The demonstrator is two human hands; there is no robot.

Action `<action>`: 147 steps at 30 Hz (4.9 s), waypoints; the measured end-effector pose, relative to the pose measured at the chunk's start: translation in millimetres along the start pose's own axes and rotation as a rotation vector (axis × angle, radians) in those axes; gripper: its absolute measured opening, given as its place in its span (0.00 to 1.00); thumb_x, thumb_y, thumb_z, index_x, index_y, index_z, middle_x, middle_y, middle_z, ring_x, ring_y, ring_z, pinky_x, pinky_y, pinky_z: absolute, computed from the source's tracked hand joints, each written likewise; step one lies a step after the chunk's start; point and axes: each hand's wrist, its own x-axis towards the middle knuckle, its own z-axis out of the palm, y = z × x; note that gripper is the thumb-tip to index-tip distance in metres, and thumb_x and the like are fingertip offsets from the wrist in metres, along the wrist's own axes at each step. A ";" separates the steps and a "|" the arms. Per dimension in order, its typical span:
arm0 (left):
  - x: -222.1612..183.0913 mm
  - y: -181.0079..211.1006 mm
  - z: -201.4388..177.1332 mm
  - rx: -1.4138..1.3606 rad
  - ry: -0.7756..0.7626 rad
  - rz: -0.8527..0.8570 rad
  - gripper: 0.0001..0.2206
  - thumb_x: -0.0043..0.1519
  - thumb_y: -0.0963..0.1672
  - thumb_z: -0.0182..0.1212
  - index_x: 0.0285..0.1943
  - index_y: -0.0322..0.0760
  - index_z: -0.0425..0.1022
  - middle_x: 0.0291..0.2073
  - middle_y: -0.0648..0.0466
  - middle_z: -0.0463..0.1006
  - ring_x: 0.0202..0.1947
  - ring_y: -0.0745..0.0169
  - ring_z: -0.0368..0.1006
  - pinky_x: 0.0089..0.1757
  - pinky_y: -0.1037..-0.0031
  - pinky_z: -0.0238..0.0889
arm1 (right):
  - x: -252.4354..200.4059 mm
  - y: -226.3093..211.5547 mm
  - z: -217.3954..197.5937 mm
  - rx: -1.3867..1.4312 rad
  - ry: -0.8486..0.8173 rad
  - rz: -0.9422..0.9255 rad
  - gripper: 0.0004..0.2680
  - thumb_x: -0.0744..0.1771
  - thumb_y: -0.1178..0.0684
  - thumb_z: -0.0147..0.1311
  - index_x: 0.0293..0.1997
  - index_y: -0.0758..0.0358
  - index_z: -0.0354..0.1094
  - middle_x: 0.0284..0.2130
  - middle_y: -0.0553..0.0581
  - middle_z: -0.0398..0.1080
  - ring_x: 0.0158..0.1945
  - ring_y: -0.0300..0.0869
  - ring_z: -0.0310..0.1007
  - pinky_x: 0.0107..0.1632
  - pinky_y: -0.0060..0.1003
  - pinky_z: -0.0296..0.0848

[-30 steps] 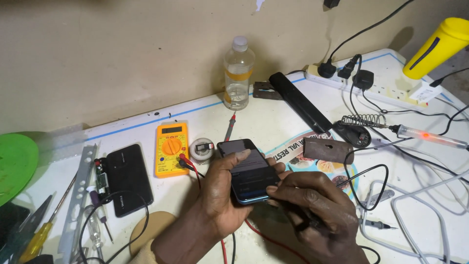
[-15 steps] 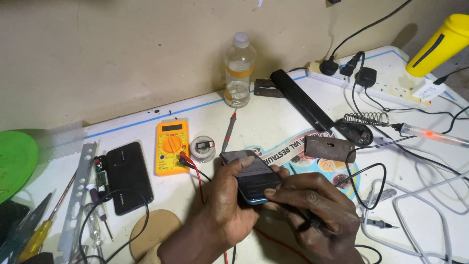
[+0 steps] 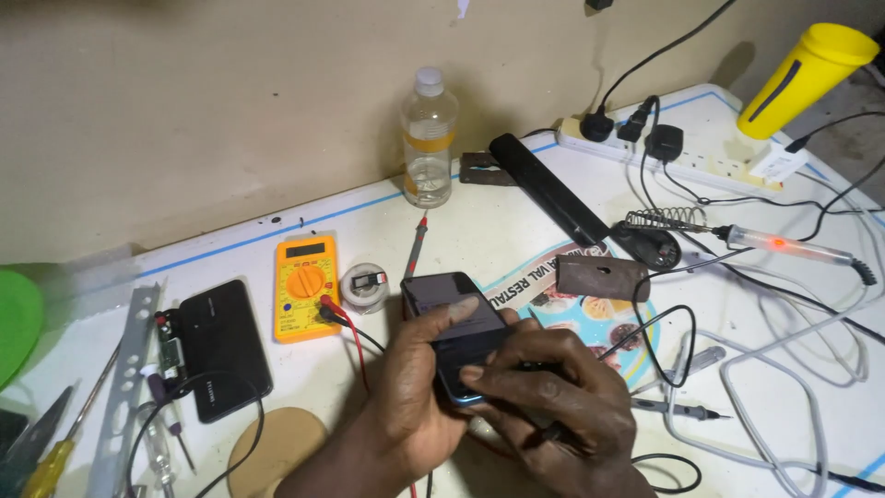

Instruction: Testing and diagnosing a smartphone using a multimeter and checking touchscreen functionality.

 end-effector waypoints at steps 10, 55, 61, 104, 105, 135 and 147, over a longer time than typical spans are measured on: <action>-11.5 18.6 37.8 0.300 0.309 0.590 0.20 0.44 0.32 0.68 0.47 0.22 0.79 0.39 0.35 0.85 0.38 0.43 0.79 0.42 0.57 0.74 | -13.5 23.8 11.1 0.266 0.139 0.640 0.10 0.63 0.58 0.66 0.47 0.64 0.80 0.23 0.46 0.70 0.20 0.27 0.54 0.24 0.23 0.54; 0.9 47.7 16.7 0.198 0.239 0.592 0.30 0.50 0.32 0.58 0.65 0.40 0.70 0.52 0.47 0.79 0.53 0.52 0.73 0.50 0.61 0.69 | 11.3 83.3 -60.2 -0.426 0.007 0.870 0.16 0.66 0.43 0.53 0.56 0.53 0.78 0.32 0.55 0.65 0.32 0.44 0.67 0.36 0.39 0.62; -3.9 32.3 23.5 0.290 0.343 0.509 0.33 0.46 0.34 0.56 0.64 0.47 0.64 0.52 0.48 0.76 0.50 0.47 0.72 0.42 0.54 0.70 | 5.1 112.9 -60.7 -0.782 -0.418 0.787 0.24 0.65 0.46 0.47 0.72 0.45 0.55 0.65 0.57 0.63 0.56 0.64 0.72 0.46 0.64 0.73; 15.3 24.7 1.9 0.086 -0.084 0.420 0.17 0.55 0.34 0.59 0.55 0.22 0.69 0.51 0.34 0.78 0.55 0.35 0.75 0.56 0.57 0.70 | -2.0 43.7 -21.6 0.097 0.116 0.829 0.06 0.63 0.60 0.63 0.41 0.66 0.81 0.23 0.59 0.79 0.22 0.42 0.76 0.26 0.33 0.77; 10.3 25.6 8.6 -0.009 -0.056 0.386 0.11 0.58 0.33 0.55 0.50 0.19 0.68 0.55 0.32 0.77 0.62 0.31 0.73 0.61 0.53 0.68 | -2.9 39.6 -20.0 0.075 0.156 0.801 0.06 0.63 0.61 0.64 0.41 0.65 0.79 0.25 0.59 0.80 0.22 0.42 0.79 0.26 0.32 0.79; 10.2 8.1 9.7 0.230 -0.223 0.706 0.34 0.59 0.46 0.62 0.76 0.46 0.56 0.65 0.47 0.72 0.60 0.47 0.73 0.51 0.59 0.72 | 4.0 5.3 6.0 -0.239 0.233 0.276 0.03 0.62 0.61 0.66 0.34 0.67 0.78 0.26 0.57 0.79 0.27 0.37 0.77 0.34 0.27 0.72; 21.1 2.6 0.6 0.282 -0.186 0.878 0.31 0.62 0.45 0.60 0.75 0.40 0.53 0.69 0.44 0.67 0.68 0.55 0.64 0.58 0.56 0.68 | 4.6 2.1 5.5 -0.220 0.179 0.348 0.03 0.62 0.59 0.65 0.34 0.65 0.80 0.25 0.54 0.80 0.27 0.34 0.79 0.32 0.26 0.74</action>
